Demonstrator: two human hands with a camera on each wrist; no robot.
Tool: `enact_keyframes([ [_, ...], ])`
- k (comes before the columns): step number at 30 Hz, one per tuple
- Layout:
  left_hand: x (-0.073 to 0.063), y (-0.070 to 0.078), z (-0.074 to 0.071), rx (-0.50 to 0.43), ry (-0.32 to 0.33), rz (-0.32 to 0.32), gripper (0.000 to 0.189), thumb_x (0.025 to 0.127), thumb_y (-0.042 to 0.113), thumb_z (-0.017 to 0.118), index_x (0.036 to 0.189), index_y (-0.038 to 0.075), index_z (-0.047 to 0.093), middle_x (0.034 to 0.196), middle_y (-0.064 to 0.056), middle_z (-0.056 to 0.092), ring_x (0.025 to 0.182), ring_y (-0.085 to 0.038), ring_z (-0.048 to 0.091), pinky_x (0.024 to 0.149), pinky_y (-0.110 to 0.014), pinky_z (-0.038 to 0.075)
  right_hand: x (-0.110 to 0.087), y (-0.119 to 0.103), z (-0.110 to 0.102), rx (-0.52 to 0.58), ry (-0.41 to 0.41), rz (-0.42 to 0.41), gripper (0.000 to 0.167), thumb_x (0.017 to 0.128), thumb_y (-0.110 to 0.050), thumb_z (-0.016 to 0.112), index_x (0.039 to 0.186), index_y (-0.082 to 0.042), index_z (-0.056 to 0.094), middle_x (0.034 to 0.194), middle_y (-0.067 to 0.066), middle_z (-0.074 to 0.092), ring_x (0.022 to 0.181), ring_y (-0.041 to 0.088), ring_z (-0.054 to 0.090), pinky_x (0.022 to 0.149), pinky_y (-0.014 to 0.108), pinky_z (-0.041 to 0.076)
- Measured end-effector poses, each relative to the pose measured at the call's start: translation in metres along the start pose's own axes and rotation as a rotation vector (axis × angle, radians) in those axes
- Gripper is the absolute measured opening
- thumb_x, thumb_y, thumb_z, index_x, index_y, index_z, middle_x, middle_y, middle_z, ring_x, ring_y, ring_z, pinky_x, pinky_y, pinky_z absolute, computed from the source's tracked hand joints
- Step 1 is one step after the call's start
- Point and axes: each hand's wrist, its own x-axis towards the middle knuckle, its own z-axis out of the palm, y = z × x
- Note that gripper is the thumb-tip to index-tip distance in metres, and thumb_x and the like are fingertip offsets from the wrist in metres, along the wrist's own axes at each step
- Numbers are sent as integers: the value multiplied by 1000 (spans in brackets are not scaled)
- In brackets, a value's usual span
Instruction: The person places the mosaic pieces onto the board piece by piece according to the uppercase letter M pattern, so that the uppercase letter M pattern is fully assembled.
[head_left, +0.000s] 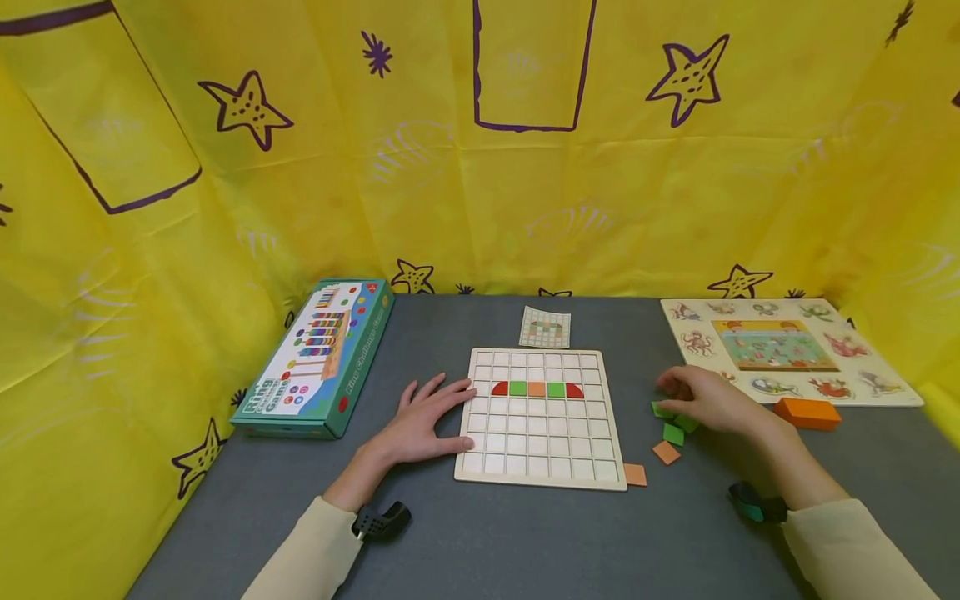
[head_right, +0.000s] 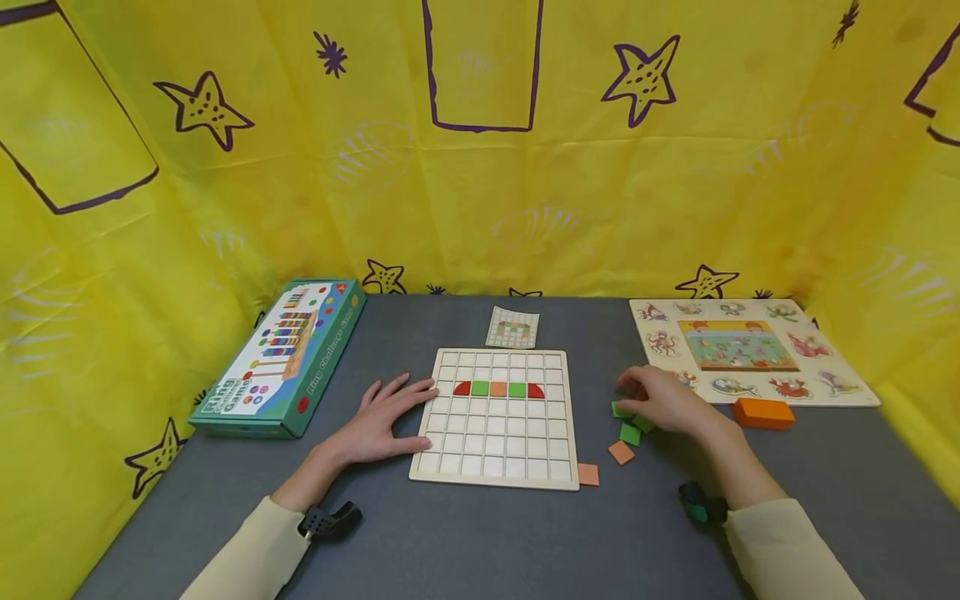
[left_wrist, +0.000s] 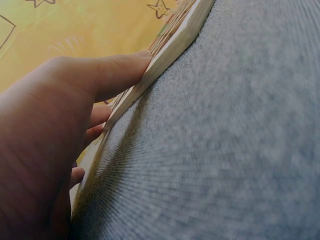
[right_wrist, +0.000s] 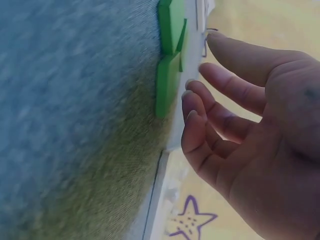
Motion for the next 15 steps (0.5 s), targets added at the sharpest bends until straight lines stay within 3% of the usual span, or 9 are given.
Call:
enact_keyframes([
  [15,-1,1,-1,-9,-1,-3,78,89,60,67,155,24,45,162,3,33,152,-35,13,112,-67,-2,-3,3,6,-53,-38,-30,21,91,-14,77,102,1,67,90,2,62,79,15,58,69,35,50],
])
